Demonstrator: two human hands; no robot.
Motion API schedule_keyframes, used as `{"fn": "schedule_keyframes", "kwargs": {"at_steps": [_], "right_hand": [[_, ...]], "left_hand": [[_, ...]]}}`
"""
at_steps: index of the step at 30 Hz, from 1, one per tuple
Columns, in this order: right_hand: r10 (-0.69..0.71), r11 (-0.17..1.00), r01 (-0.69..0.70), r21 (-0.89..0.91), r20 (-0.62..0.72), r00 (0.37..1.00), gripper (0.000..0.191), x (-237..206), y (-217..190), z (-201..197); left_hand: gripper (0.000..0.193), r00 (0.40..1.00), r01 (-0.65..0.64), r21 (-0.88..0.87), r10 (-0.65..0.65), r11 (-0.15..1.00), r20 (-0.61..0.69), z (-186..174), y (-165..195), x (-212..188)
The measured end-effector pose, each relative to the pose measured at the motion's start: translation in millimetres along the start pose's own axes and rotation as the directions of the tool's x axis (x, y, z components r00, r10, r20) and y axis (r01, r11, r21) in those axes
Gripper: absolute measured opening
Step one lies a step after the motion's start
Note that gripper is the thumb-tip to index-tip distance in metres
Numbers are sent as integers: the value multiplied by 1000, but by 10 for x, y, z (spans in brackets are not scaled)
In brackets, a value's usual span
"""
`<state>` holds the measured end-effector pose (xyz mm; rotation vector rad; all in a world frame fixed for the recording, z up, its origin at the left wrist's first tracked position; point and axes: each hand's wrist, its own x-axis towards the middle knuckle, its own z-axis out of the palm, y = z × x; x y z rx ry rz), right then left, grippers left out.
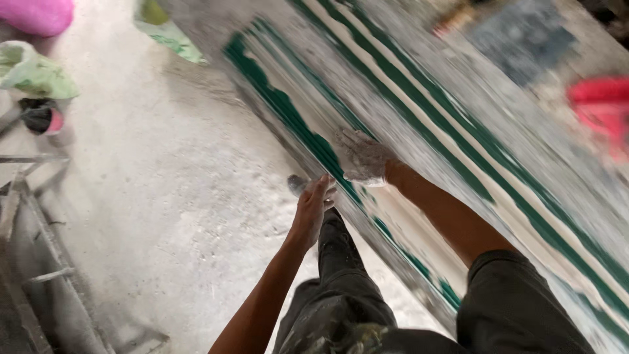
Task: The person wipes a white plaster-like paste along green corrugated mold strips using a sponge, then mixes more paste in a large bowl by hand and spreads the paste over the mold surfaces with their hand, coating the strips.
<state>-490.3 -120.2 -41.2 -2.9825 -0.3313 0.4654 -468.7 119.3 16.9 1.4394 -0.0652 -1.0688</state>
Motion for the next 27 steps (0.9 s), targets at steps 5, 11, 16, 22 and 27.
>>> {"fn": "schedule_keyframes", "kwargs": {"at_steps": [5, 11, 16, 22, 27], "right_hand": [[-8, 981, 24, 191, -81, 997, 106, -1615, -289, 523], [87, 949, -111, 294, 95, 992, 105, -3424, -721, 886], [66, 967, -86, 240, 89, 994, 103, -4932, -1055, 1222], [80, 917, -112, 382, 97, 992, 106, -6698, -1381, 1752], [138, 859, -214, 466, 192, 972, 101, -8184, -1582, 2095]], "left_hand": [[76, 995, 76, 66, -80, 995, 62, 953, -880, -754], [77, 989, 17, 43, -23, 999, 147, 2057, -1778, -1466], [72, 987, 86, 55, -92, 995, 133, 3086, -2532, -2082], [76, 985, 44, 38, -49, 998, 166, 4349, -3583, -2976], [76, 973, 126, 117, -146, 985, 179, 5326, -4139, -3686]]}}
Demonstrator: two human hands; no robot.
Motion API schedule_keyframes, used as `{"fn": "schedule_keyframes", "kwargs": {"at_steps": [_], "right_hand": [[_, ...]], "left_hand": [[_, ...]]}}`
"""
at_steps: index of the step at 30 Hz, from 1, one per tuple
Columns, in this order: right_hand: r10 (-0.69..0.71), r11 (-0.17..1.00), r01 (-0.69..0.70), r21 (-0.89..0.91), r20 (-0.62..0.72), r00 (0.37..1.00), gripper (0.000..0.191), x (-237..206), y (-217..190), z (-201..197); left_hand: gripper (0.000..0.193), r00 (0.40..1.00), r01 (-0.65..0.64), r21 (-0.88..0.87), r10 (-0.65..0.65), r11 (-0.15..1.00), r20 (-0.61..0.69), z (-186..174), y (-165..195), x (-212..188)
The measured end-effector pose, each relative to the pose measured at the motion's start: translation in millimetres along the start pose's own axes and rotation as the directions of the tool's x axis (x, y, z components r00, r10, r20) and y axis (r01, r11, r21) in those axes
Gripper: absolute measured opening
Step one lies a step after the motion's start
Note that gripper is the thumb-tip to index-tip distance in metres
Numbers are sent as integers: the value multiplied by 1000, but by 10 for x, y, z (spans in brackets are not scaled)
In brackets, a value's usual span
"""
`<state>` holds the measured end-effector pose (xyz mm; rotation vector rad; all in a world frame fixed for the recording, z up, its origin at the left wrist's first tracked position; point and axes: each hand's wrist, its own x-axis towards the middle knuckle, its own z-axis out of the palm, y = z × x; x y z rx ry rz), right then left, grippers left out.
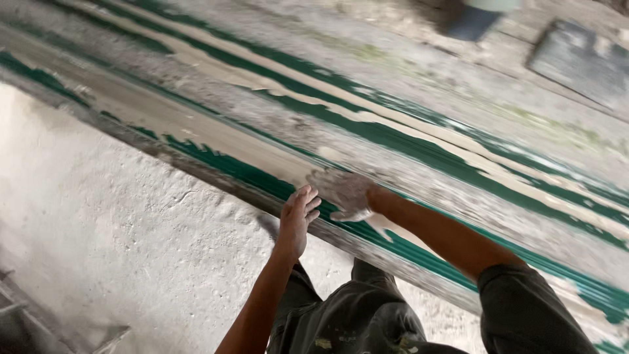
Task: The person wipes a white plaster-like paste along green corrugated mold strips using a sponge, then mixes more paste in a large bowl by hand and spreads the paste over the mold surfaces with their hand, coating the strips.
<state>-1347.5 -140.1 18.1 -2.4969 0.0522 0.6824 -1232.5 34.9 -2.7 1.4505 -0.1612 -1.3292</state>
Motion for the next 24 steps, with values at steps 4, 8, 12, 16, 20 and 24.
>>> {"fn": "schedule_keyframes", "kwargs": {"at_steps": [4, 8, 12, 16, 20, 24], "right_hand": [[-67, 996, 65, -54, -38, 997, 95, -957, 176, 575], [13, 1000, -14, 27, 40, 999, 92, -1740, 260, 1172], [54, 998, -55, 38, 35, 998, 97, -2475, 308, 1608], [144, 988, -146, 58, 48, 988, 97, -3127, 273, 2071], [250, 968, -250, -9, 18, 968, 97, -3651, 295, 2698], [189, 982, -142, 127, -540, 820, 87, -4155, 199, 3390]], "left_hand": [[74, 998, 41, 131, -48, 991, 47, 610, -251, -318], [74, 989, 75, 172, -95, 982, 110, 1116, -517, -519], [73, 973, 117, 210, -155, 971, 173, 1510, -739, -660], [70, 955, 159, 255, -215, 954, 206, 1826, -936, -797], [69, 941, 174, 315, -252, 933, 226, 2104, -1131, -901], [70, 914, 157, 342, -267, 926, 304, 2247, -1236, -1023]]}}
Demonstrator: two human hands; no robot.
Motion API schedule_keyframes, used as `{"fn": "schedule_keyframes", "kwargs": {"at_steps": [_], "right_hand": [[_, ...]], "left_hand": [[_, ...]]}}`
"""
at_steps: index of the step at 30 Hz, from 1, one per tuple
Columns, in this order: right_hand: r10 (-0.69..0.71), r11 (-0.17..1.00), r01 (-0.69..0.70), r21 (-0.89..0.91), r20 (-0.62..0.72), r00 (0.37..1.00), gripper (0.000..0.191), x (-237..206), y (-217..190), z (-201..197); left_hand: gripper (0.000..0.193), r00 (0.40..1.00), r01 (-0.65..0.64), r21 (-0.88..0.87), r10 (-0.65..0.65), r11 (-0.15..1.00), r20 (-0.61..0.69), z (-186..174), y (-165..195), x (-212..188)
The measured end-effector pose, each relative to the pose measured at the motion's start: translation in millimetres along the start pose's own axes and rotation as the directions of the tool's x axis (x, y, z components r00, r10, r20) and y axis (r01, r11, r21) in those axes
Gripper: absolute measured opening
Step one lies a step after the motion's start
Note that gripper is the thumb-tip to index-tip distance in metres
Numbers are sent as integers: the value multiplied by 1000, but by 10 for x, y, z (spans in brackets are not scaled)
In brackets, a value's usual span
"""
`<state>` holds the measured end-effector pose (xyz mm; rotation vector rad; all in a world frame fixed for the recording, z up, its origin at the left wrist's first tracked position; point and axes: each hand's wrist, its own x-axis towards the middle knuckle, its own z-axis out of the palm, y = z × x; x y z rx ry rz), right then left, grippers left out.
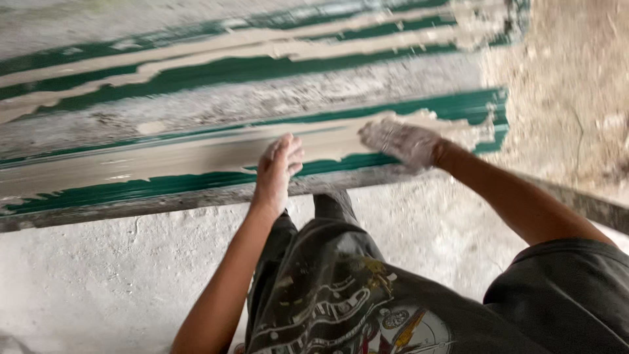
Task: The person wipes a white plaster-like paste along green corrugated mold strips using a sponge, then mixes more paste in a large bowl by hand and spreads the paste over the mold surfaces with their hand, coating the strips.
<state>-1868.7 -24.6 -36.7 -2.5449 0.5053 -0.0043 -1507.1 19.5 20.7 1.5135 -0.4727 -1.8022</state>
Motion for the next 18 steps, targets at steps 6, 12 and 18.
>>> {"fn": "schedule_keyframes", "kwargs": {"at_steps": [6, 12, 18], "right_hand": [[312, 938, -322, -129, -90, 946, 84, -823, -201, 85], [612, 748, -664, -9, -377, 695, 80, -1036, -644, 289], [897, 318, -920, 231, -387, 213, 74, -931, -717, 422]], "left_hand": [[73, 996, -24, 89, 17, 996, 82, 179, 18, -150], [75, 989, -20, 125, 2, 992, 147, 355, 72, -232], [73, 984, -30, 160, 1, 987, 176, 439, 141, -240]]}}
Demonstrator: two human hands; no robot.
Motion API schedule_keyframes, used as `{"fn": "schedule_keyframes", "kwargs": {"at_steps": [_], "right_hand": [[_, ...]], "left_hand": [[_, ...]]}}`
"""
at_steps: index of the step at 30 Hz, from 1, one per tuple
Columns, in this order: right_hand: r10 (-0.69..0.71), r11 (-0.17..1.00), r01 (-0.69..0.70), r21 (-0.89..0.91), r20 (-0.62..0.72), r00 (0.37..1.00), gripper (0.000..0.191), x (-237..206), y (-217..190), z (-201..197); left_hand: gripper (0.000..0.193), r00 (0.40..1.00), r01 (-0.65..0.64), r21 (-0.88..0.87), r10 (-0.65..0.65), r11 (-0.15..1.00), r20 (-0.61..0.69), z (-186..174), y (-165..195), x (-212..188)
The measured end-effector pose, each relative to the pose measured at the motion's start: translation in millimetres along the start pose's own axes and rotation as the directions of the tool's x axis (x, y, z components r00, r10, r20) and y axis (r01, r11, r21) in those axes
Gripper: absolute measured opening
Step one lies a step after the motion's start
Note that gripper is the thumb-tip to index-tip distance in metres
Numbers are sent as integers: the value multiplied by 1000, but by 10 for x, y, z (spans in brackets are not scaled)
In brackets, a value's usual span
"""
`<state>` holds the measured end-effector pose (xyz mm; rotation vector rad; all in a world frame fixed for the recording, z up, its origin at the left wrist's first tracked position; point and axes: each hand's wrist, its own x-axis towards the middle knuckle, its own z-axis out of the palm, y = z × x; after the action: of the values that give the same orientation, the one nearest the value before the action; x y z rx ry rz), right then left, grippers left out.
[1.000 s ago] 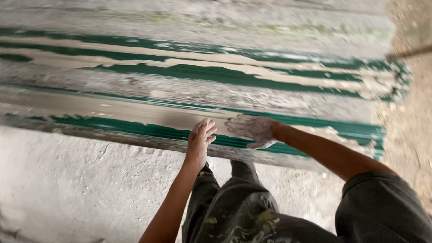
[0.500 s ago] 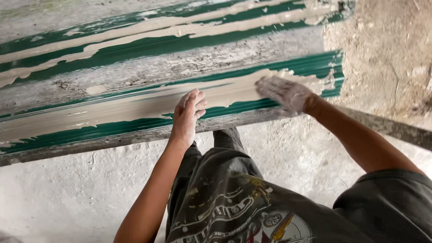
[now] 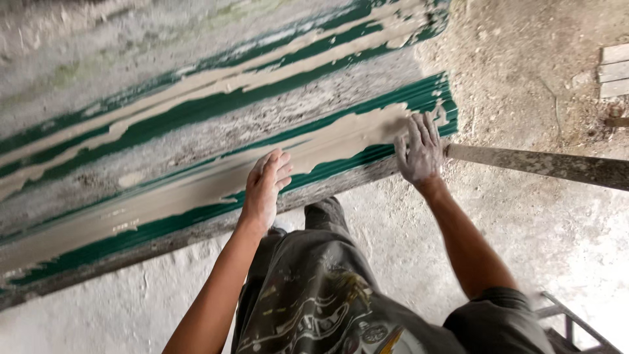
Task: The person wipes a white plaster-like paste along green corrugated mold strips using a sponge, then mixes more paste in a large bowl by hand and spreads the paste over the mold surfaces with their hand, coating the strips.
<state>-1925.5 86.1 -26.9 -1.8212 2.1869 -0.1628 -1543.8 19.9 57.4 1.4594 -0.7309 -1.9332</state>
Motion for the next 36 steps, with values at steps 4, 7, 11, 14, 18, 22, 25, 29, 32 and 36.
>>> {"fn": "schedule_keyframes", "kwargs": {"at_steps": [4, 7, 11, 14, 18, 22, 25, 29, 32, 36], "right_hand": [[305, 952, -305, -9, 34, 952, 85, 412, -106, 11], [496, 868, -497, -11, -28, 868, 94, 774, -204, -19], [691, 723, -690, -33, 6, 723, 97, 1108, -234, -144], [727, 684, -729, -35, -50, 685, 101, 1191, -247, -188], [772, 635, -769, 68, -82, 630, 96, 1205, -434, 0], [797, 604, -781, 158, -139, 588, 97, 1155, -964, 451], [772, 634, -759, 148, -178, 611, 99, 934, -1673, 879], [808, 589, -804, 87, -102, 581, 100, 685, -2868, 1231], [808, 586, -806, 83, 12, 589, 98, 508, -3869, 1371], [781, 616, -782, 99, 58, 622, 96, 257, -5057, 1538]], "left_hand": [[69, 1000, -8, 23, 8, 1000, 13, 12, 43, 18], [67, 1000, -15, 27, 15, 1000, 1, 20, 47, 25], [65, 1000, -7, -1, 7, 1000, 17, -65, 36, 5], [65, 999, -8, -8, 8, 1000, 44, -289, 60, -16], [65, 996, -31, -6, 32, 999, 89, -820, 162, -13], [67, 994, 48, 55, -53, 997, 97, -1495, 317, -70], [68, 988, 72, 78, -82, 994, 128, -2026, 440, -144], [68, 985, 29, 162, -55, 986, 163, -2657, 577, -317], [67, 990, 5, 145, -25, 989, 140, -3011, 661, -375], [66, 989, 21, 143, -41, 989, 139, -3372, 715, -435]]}}
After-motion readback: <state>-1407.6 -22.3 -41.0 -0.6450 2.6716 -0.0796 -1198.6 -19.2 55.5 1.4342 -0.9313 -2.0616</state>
